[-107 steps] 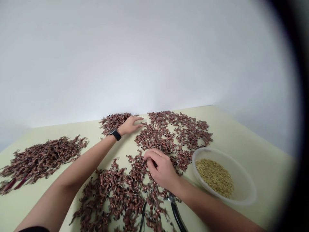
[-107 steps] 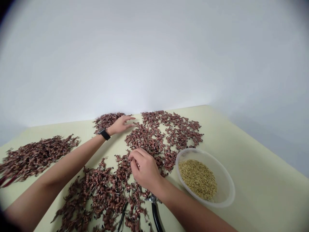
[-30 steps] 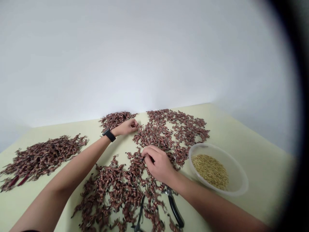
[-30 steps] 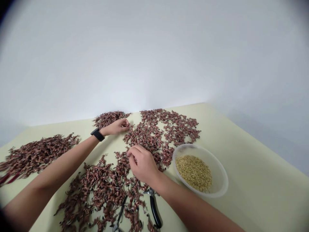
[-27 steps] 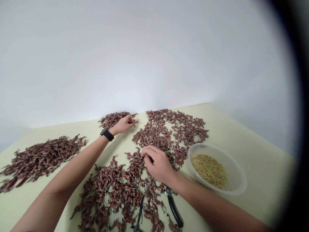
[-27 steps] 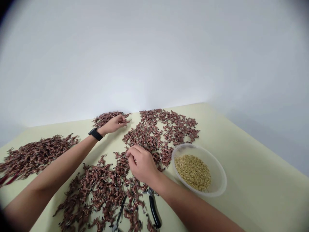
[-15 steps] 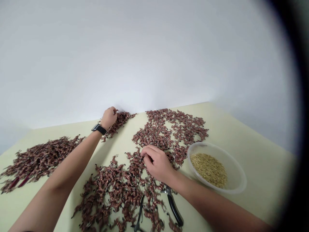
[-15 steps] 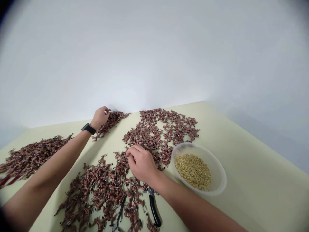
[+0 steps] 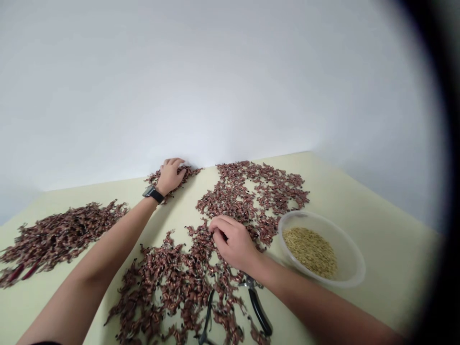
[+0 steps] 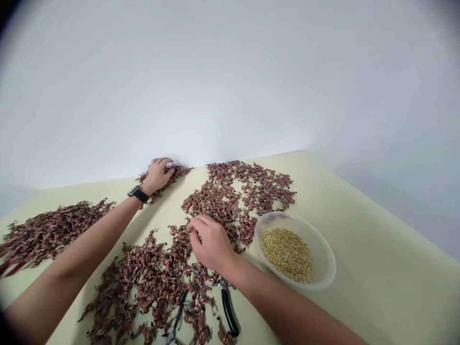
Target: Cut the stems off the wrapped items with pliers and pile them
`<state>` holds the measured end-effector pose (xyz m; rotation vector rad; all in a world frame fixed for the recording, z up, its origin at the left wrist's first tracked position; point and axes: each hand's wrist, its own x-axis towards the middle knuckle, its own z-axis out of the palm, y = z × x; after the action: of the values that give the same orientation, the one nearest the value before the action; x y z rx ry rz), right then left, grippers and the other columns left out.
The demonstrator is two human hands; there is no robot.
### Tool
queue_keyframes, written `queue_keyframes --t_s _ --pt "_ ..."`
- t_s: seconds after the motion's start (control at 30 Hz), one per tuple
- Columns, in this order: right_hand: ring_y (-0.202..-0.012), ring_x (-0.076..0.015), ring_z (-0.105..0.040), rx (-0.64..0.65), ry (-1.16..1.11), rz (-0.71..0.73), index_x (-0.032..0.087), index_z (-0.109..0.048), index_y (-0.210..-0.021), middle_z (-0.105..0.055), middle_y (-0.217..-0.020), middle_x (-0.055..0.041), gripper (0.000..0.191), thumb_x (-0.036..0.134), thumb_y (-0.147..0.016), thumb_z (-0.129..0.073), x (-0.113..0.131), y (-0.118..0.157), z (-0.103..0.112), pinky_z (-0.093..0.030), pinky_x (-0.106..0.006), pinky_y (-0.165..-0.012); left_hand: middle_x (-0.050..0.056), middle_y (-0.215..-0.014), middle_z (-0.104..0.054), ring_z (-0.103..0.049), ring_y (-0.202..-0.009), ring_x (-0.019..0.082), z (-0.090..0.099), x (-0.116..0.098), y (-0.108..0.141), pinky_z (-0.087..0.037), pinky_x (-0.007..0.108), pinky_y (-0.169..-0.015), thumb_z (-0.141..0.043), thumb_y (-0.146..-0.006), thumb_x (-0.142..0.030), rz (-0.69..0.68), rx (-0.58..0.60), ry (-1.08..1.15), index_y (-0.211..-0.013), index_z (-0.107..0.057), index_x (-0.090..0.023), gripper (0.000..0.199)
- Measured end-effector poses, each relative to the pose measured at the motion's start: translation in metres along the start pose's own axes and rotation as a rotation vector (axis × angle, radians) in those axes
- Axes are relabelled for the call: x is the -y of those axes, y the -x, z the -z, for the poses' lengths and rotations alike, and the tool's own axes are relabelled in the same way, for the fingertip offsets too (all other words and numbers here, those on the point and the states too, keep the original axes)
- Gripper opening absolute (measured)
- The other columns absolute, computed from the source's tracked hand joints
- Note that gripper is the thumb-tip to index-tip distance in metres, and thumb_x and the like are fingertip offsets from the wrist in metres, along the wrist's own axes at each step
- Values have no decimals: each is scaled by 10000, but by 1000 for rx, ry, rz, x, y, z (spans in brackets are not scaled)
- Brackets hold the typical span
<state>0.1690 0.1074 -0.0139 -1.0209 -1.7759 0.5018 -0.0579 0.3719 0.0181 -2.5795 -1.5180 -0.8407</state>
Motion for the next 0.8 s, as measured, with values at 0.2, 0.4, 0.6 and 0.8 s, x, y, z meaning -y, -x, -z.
queue_keyframes --t_s 0.2,0.4,0.6,0.8 --pt "-897 -201 -628 15 10 -6 223 -620 -932 -663 -939 -49 230 40 -923 -481 2 -1 1 -529 -350 -839 124 -1285 -649 -615 -1083 266 -17 -43 17 -483 398 -940 -649 -894 -559 -212 562 334 -1293 -652 -223 522" --pt "-898 -202 -625 21 22 -8 220 -614 -921 -659 -934 -50 224 42 -920 -478 3 -2 2 -520 -343 -839 137 -1174 -647 -622 -927 230 -17 -50 25 -491 315 -732 -728 -798 -623 -246 750 382 -1311 -603 -198 678" --pt "-900 -202 -627 17 24 -6 219 -625 -924 -657 -936 -53 221 49 -923 -484 2 -1 2 -521 -339 -845 140 -1236 -619 -630 -881 218 0 -62 40 -492 315 -701 -783 -756 -565 -249 785 369 -1455 -477 -226 836" --pt "-895 -202 -636 4 29 -3 222 -638 -928 -669 -934 -48 226 46 -922 -496 0 0 0 -529 -337 -844 77 -999 -660 -575 -728 190 6 -82 60 -430 322 -615 -719 -773 -325 -166 725 415 -1333 -501 -213 611"
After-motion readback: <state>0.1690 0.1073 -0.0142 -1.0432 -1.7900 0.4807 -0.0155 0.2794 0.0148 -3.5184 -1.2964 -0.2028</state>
